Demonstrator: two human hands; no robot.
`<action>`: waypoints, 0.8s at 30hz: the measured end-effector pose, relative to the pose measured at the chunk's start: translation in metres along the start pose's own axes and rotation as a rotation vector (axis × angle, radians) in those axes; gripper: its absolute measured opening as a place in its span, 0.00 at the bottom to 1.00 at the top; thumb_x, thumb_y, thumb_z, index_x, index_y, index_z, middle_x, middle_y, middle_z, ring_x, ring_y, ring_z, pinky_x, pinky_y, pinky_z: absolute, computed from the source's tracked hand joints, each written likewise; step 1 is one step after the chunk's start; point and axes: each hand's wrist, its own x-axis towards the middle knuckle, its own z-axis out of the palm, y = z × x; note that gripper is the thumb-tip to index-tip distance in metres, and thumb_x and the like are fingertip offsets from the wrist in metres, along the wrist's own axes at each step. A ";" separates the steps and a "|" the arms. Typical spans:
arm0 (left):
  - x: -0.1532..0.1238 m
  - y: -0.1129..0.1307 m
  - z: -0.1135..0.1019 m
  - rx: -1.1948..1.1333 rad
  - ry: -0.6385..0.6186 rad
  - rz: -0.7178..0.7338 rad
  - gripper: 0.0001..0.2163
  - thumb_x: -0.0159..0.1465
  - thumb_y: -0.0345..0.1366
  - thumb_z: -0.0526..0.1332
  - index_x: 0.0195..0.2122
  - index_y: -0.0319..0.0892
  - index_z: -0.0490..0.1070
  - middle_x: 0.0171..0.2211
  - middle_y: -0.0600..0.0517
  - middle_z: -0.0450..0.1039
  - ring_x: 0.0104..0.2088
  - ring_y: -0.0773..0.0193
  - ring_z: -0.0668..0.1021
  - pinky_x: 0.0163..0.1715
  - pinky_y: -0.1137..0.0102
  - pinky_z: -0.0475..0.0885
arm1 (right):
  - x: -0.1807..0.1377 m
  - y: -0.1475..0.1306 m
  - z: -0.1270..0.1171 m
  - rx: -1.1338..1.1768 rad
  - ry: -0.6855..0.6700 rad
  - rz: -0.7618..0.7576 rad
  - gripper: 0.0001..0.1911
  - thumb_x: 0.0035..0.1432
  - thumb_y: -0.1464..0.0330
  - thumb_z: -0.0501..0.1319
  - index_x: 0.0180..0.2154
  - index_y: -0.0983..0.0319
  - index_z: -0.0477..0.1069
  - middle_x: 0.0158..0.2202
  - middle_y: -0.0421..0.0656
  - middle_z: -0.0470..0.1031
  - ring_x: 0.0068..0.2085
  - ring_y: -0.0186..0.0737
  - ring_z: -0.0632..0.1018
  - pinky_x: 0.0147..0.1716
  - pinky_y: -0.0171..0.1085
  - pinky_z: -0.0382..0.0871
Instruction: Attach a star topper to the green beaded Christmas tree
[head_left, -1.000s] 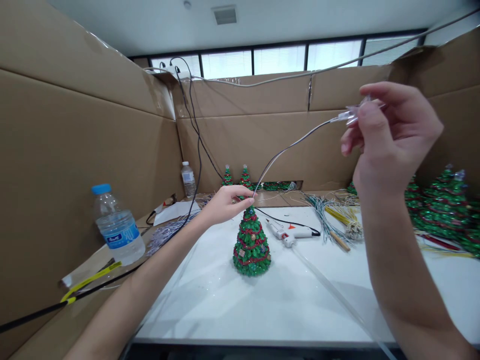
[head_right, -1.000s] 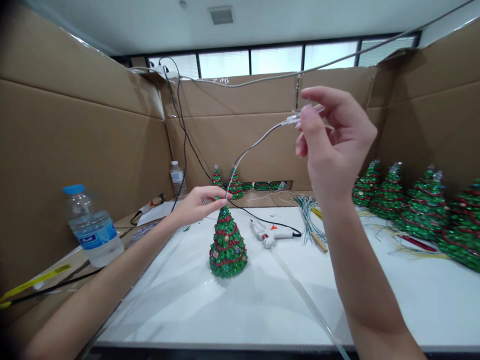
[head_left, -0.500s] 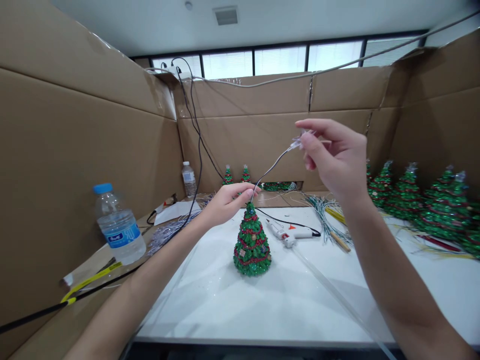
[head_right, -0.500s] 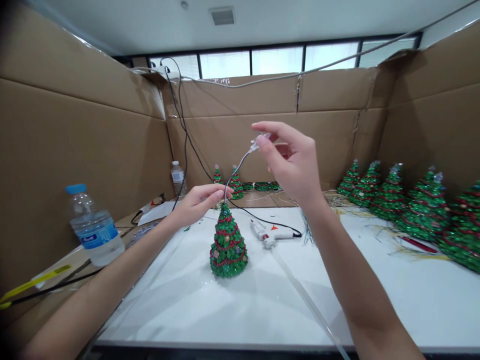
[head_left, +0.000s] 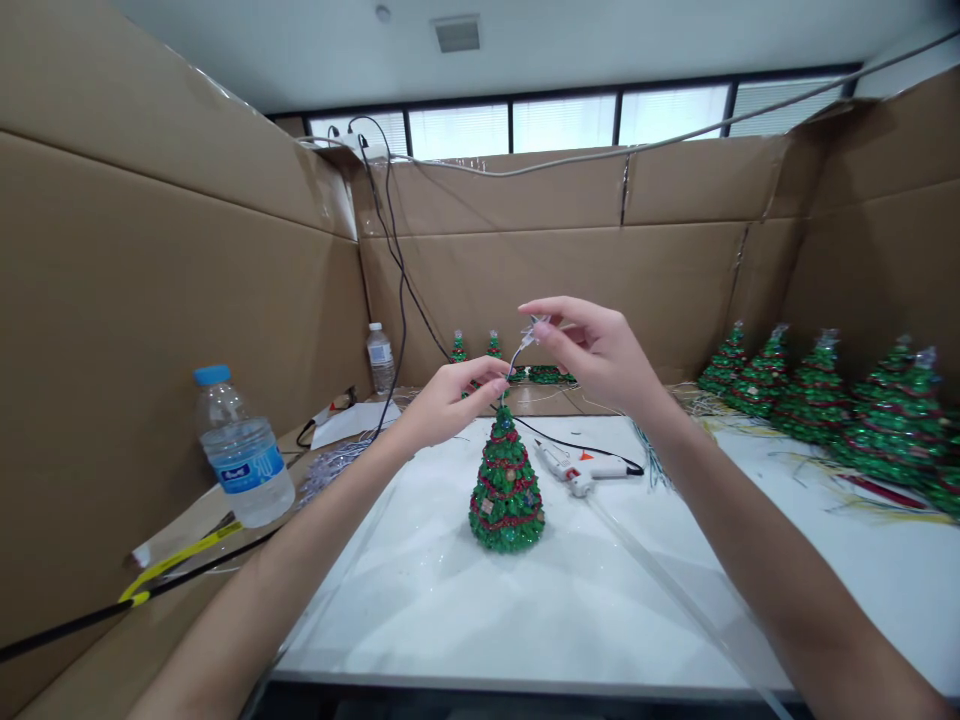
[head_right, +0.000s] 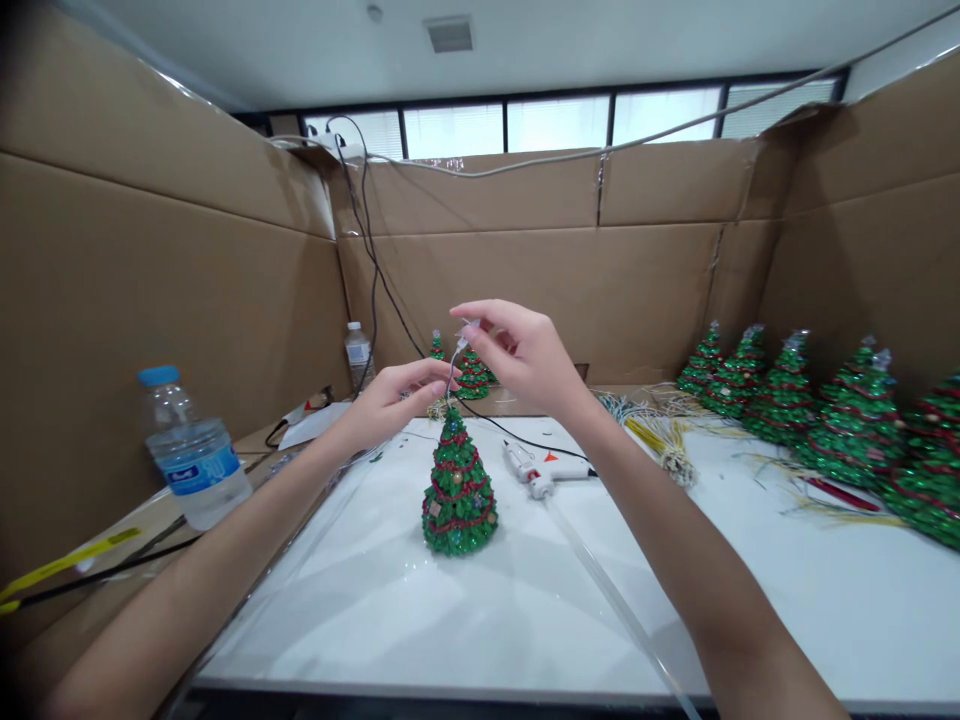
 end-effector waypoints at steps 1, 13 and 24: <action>0.000 -0.001 -0.001 0.007 -0.043 -0.033 0.19 0.65 0.47 0.56 0.49 0.39 0.71 0.41 0.47 0.76 0.42 0.60 0.77 0.41 0.67 0.71 | 0.000 0.001 0.000 0.001 -0.010 0.004 0.12 0.61 0.64 0.59 0.44 0.61 0.75 0.36 0.42 0.76 0.26 0.28 0.69 0.25 0.32 0.66; -0.001 -0.028 0.015 -0.148 -0.514 -0.281 0.16 0.47 0.43 0.72 0.33 0.40 0.74 0.36 0.49 0.80 0.38 0.57 0.80 0.37 0.66 0.73 | -0.001 0.006 -0.003 0.022 0.010 0.065 0.14 0.61 0.62 0.60 0.47 0.59 0.73 0.32 0.38 0.69 0.22 0.25 0.66 0.19 0.29 0.61; -0.004 0.003 0.009 0.185 -0.322 -0.216 0.15 0.46 0.42 0.72 0.28 0.40 0.70 0.27 0.53 0.74 0.30 0.62 0.75 0.27 0.72 0.65 | -0.006 -0.015 -0.008 -0.008 0.092 -0.023 0.10 0.60 0.59 0.61 0.39 0.58 0.70 0.29 0.38 0.68 0.25 0.29 0.70 0.21 0.30 0.66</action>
